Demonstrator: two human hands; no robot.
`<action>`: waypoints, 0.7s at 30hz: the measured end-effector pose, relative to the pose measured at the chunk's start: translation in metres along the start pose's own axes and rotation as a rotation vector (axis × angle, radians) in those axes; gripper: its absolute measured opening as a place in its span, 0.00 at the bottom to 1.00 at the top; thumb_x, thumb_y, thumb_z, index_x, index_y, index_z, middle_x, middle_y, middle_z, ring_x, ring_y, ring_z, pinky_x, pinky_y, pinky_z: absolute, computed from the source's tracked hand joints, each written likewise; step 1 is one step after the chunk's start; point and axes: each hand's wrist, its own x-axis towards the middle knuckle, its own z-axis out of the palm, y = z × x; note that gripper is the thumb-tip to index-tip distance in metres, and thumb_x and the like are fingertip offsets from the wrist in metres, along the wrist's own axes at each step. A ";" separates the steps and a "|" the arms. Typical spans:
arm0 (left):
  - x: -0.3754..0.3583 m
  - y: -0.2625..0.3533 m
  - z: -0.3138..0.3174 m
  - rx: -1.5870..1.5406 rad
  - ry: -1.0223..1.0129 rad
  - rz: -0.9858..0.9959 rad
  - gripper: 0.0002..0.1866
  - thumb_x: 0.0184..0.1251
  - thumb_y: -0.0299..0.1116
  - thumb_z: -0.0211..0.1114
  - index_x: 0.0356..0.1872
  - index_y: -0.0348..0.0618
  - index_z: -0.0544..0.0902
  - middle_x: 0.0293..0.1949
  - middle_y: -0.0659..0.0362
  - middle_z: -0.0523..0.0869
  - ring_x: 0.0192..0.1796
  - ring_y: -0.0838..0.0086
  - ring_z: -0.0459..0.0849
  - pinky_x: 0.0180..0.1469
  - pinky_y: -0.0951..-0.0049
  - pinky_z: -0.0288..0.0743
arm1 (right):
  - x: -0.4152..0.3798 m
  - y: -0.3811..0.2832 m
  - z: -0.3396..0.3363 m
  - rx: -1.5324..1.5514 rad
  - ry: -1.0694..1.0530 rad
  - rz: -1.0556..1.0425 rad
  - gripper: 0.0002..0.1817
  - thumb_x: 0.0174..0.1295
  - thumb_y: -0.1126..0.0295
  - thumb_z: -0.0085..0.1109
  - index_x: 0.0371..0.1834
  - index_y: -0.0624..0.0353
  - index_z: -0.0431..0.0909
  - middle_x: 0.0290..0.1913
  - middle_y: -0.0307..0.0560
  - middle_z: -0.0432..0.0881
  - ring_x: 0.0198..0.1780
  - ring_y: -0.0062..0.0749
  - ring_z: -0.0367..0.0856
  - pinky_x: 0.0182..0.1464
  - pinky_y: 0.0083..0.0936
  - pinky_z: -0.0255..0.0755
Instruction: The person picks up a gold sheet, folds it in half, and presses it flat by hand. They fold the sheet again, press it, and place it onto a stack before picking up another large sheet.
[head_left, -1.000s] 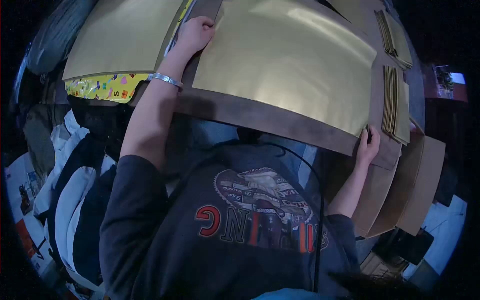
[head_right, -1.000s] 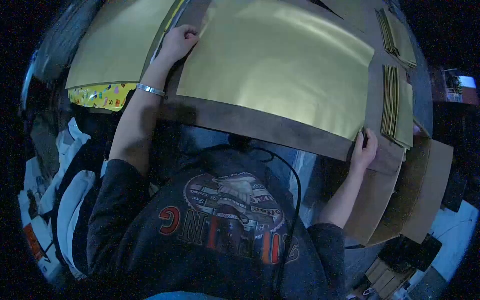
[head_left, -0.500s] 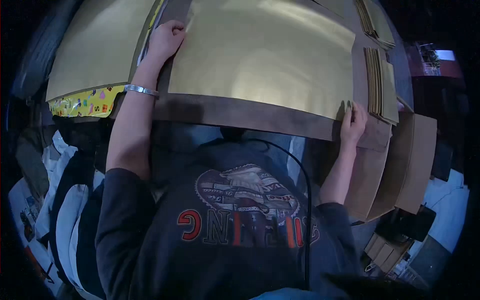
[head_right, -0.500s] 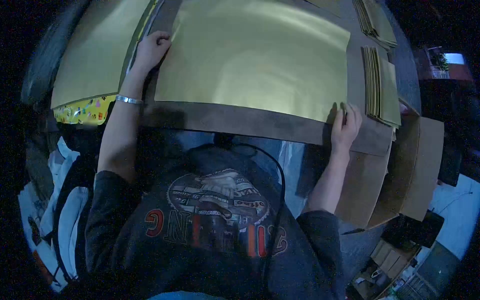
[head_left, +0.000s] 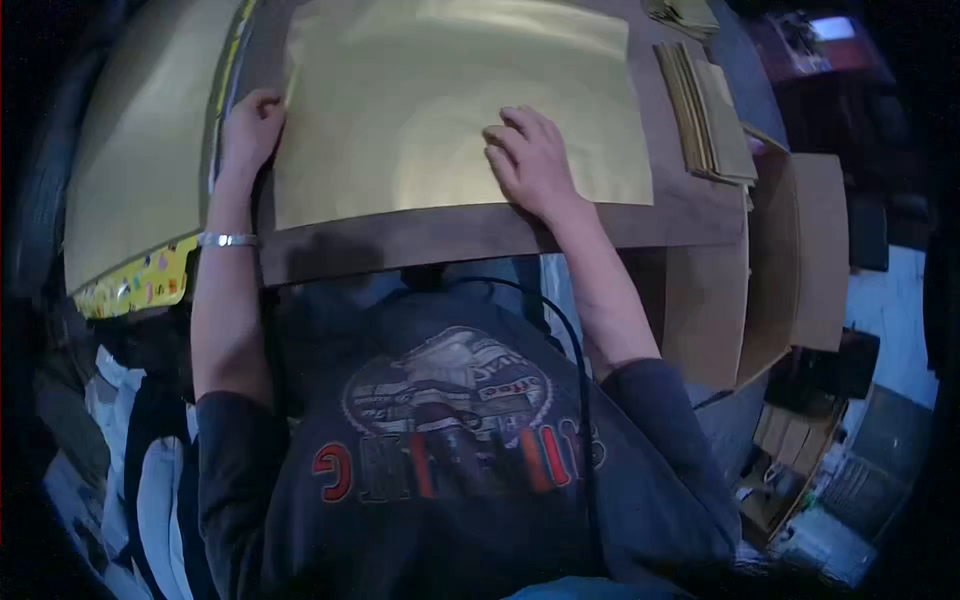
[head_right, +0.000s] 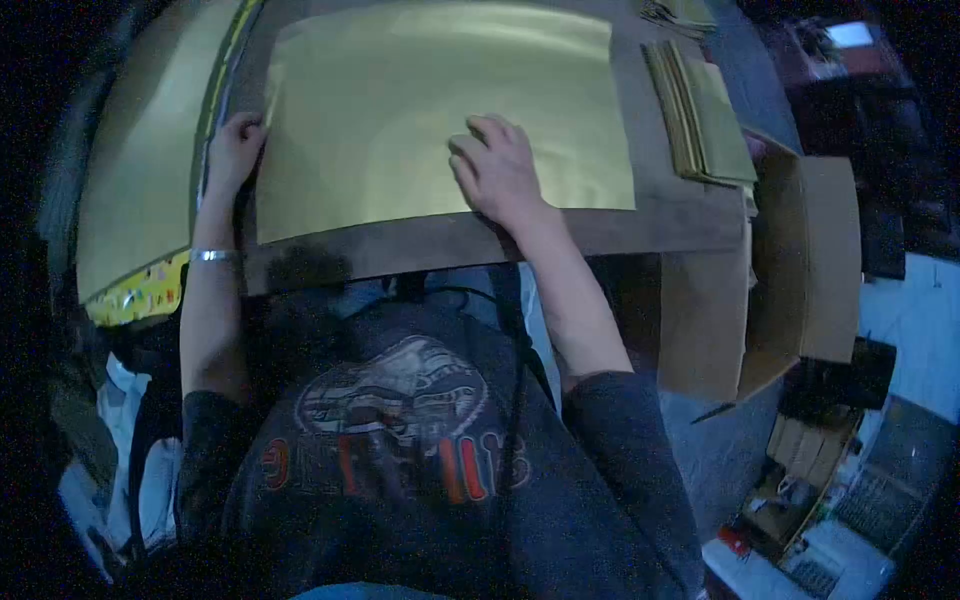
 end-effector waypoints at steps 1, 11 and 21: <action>0.002 -0.004 0.000 0.053 0.004 0.022 0.16 0.62 0.37 0.63 0.49 0.43 0.84 0.40 0.50 0.88 0.43 0.59 0.86 0.48 0.64 0.77 | -0.001 -0.001 0.001 -0.005 0.018 0.003 0.13 0.60 0.64 0.61 0.46 0.54 0.81 0.57 0.51 0.76 0.62 0.51 0.70 0.64 0.44 0.64; 0.005 -0.018 0.003 0.025 0.016 0.035 0.18 0.63 0.39 0.62 0.51 0.42 0.83 0.39 0.51 0.88 0.43 0.61 0.87 0.48 0.64 0.77 | -0.005 -0.002 0.000 -0.034 0.022 0.015 0.12 0.63 0.62 0.59 0.47 0.51 0.79 0.55 0.49 0.75 0.63 0.50 0.69 0.63 0.43 0.62; 0.004 -0.016 0.000 0.057 0.037 0.049 0.17 0.63 0.39 0.62 0.50 0.44 0.84 0.41 0.51 0.88 0.46 0.61 0.87 0.50 0.64 0.78 | -0.005 0.002 0.005 -0.079 -0.022 0.019 0.14 0.62 0.60 0.59 0.50 0.49 0.79 0.57 0.49 0.74 0.64 0.48 0.68 0.63 0.44 0.62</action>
